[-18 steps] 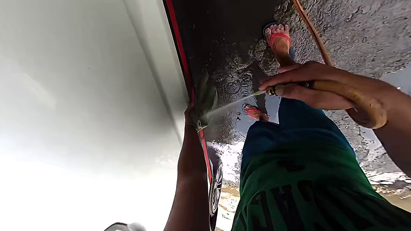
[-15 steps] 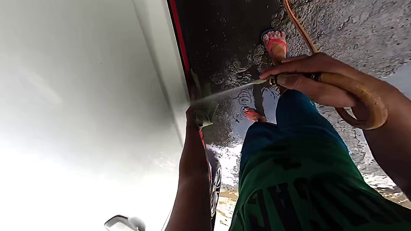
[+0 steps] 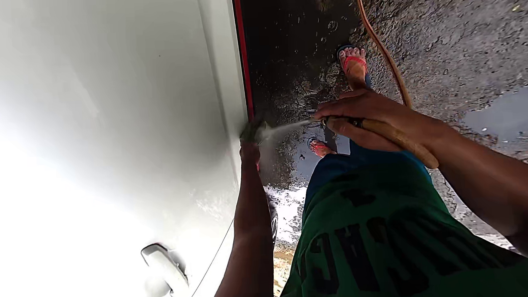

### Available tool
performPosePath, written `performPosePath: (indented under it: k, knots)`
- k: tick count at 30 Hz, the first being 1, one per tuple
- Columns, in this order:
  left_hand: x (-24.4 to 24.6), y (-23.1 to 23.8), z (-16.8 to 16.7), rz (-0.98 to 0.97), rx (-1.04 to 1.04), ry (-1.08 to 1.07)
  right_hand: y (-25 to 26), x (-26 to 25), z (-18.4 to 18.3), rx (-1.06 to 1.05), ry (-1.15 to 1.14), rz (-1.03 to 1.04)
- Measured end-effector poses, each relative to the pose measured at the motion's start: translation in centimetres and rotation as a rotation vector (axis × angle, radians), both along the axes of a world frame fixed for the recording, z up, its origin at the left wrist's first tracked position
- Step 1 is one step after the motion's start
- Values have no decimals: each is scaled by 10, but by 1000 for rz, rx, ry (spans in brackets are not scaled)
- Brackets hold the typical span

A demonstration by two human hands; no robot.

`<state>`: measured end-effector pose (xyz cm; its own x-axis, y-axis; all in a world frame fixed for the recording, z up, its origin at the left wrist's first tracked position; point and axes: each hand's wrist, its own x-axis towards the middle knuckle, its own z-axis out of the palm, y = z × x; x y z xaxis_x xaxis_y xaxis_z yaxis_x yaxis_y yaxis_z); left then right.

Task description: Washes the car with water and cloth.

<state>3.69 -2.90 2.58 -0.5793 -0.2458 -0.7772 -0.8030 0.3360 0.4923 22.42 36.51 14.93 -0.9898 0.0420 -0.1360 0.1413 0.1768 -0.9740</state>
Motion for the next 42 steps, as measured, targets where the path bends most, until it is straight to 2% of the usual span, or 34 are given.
performPosePath:
  k: [3,6,8,10,11,13,16,20,23,26,28,30,31,34,36,37,39,42]
  knots:
    - [0,-6,1,-243,-110,-4,11,-6,12,-16,-47,-103]
    - [6,-7,16,-403,-158,26,-1,-8,29,-33,26,-28]
    - [8,-5,23,-346,-184,27,-9,-5,32,20,33,7]
    - [10,-7,28,-229,-163,-2,-4,-3,30,45,13,-95]
    - [12,-11,31,-186,-139,-21,1,-4,31,33,-10,-149]
    - [15,-20,37,-146,-100,-53,4,-5,39,-30,-17,-116]
    - [27,-30,43,-168,-119,-66,-21,1,51,20,58,52]
    - [35,-36,43,-98,-76,-54,-14,-5,50,6,-16,18]
    - [24,-29,61,-178,-92,-23,-15,-7,65,13,24,49]
    - [-2,-1,74,-227,143,64,-4,-5,68,73,70,-39]
    - [-24,37,81,-196,271,107,22,-5,70,36,39,-146]
    - [-51,89,96,-254,288,142,47,-3,84,50,8,-275]
    - [-66,116,104,-360,276,170,60,-4,91,66,32,-349]
    - [-110,200,139,-877,161,306,97,2,115,44,140,-474]
    - [-137,244,161,-1196,-20,451,106,5,127,42,150,-450]
    - [-148,259,168,-1296,-116,505,108,5,129,66,139,-413]
    - [-166,274,175,-1379,-277,538,115,5,128,113,98,-399]
    - [-179,276,177,-1236,-365,500,146,-1,132,69,59,-517]
